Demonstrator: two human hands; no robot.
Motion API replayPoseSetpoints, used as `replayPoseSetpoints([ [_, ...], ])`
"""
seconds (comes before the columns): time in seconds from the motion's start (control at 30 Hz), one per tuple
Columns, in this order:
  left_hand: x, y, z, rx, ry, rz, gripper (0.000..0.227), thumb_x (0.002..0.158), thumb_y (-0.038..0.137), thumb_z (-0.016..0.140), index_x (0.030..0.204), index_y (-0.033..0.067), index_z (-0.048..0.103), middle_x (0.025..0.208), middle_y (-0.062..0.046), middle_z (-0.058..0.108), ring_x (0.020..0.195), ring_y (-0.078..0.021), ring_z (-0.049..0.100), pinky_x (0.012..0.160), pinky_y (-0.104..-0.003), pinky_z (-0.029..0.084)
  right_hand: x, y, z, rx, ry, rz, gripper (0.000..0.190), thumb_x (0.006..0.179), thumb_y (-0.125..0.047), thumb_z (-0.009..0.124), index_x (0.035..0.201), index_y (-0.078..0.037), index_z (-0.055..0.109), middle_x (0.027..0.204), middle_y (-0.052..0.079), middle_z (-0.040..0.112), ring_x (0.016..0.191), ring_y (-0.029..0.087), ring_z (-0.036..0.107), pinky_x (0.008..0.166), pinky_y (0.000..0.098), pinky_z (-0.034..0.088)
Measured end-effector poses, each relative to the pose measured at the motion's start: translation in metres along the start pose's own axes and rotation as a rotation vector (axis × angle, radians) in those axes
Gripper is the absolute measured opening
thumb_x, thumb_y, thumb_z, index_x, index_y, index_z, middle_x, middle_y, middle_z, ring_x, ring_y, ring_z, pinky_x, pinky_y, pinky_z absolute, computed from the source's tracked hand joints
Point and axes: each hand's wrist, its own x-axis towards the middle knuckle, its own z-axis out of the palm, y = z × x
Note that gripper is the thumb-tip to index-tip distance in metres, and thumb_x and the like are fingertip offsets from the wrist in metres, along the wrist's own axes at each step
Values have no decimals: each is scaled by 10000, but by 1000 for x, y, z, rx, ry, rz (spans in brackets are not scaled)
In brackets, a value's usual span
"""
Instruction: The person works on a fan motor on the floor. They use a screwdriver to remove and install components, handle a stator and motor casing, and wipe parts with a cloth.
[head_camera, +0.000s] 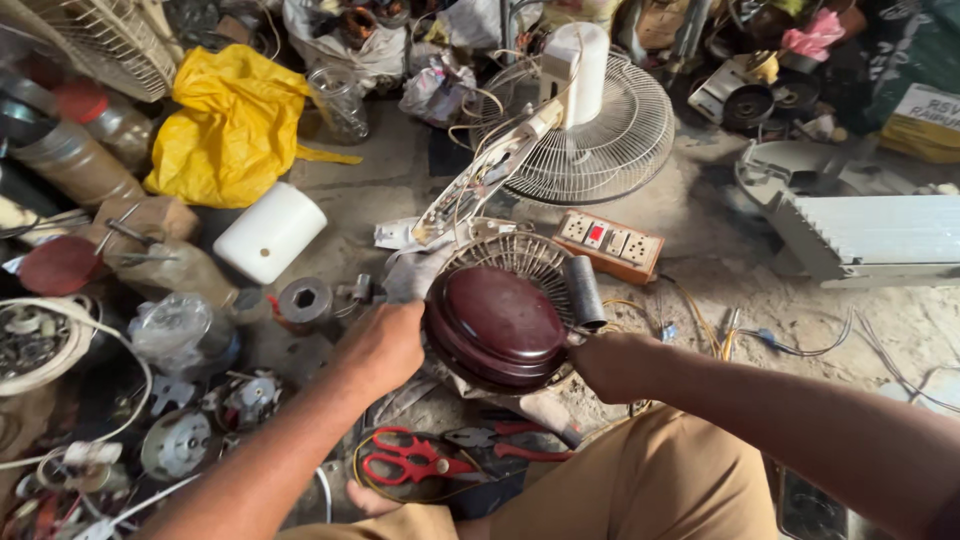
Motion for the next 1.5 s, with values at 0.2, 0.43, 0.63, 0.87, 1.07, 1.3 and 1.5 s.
replayPoseSetpoints([
  [0.2, -16, -15, -4, -160, 148, 36, 336, 858, 257, 627, 1143, 79, 640, 955, -224, 716, 920, -457, 672, 786, -561, 523, -15, -19, 3, 183, 80, 222, 296, 933, -128, 518, 1210, -112, 624, 997, 184, 731, 948, 373, 723, 793, 519, 590],
  [0.43, -8, -23, 45, -269, 208, -118, 301, 947, 327, 614, 845, 54, 687, 841, -198, 706, 833, -415, 685, 746, -511, 529, -19, -34, -13, 250, 62, 358, 312, 985, -199, 472, 1249, -176, 638, 1023, 171, 733, 968, 361, 731, 816, 518, 586],
  [0.63, -20, -6, 69, -728, 182, -343, 290, 978, 324, 601, 849, 71, 661, 627, -107, 614, 510, -268, 555, 477, -437, 423, -3, -22, 14, 402, 137, 325, 334, 1014, -309, 469, 1140, -113, 709, 966, 192, 757, 928, 364, 753, 819, 498, 600],
  [0.87, -31, 28, 69, -1258, 121, -625, 220, 1017, 301, 551, 965, 100, 621, 600, -26, 506, 384, -135, 393, 344, -325, 310, 11, -29, 56, 490, 295, 438, 308, 981, -275, 500, 1183, -117, 669, 982, 222, 741, 936, 419, 723, 842, 530, 572],
  [1.07, -23, 20, 90, -1215, 159, -536, 321, 1057, 291, 562, 1099, -22, 617, 657, -99, 545, 450, -211, 481, 398, -405, 409, 34, -31, 61, 627, 392, 527, 307, 950, -277, 535, 1150, -117, 706, 1063, 236, 726, 1026, 440, 693, 894, 526, 559],
  [1.3, -30, 13, 60, -134, 26, -270, 733, 907, 157, 551, 1598, 141, 309, 988, -294, 716, 955, -459, 708, 868, -546, 545, 17, -27, 35, 426, 297, 447, 326, 984, -289, 491, 1099, -74, 708, 1037, 234, 751, 1010, 414, 735, 902, 510, 581],
  [1.5, -39, 14, 41, -352, 277, -162, 524, 952, 217, 585, 1470, 174, 516, 1002, -274, 719, 923, -451, 707, 846, -536, 550, 5, -37, 31, 529, 358, 470, 312, 945, -273, 545, 1137, -74, 688, 1040, 258, 726, 1015, 430, 697, 894, 534, 557],
])
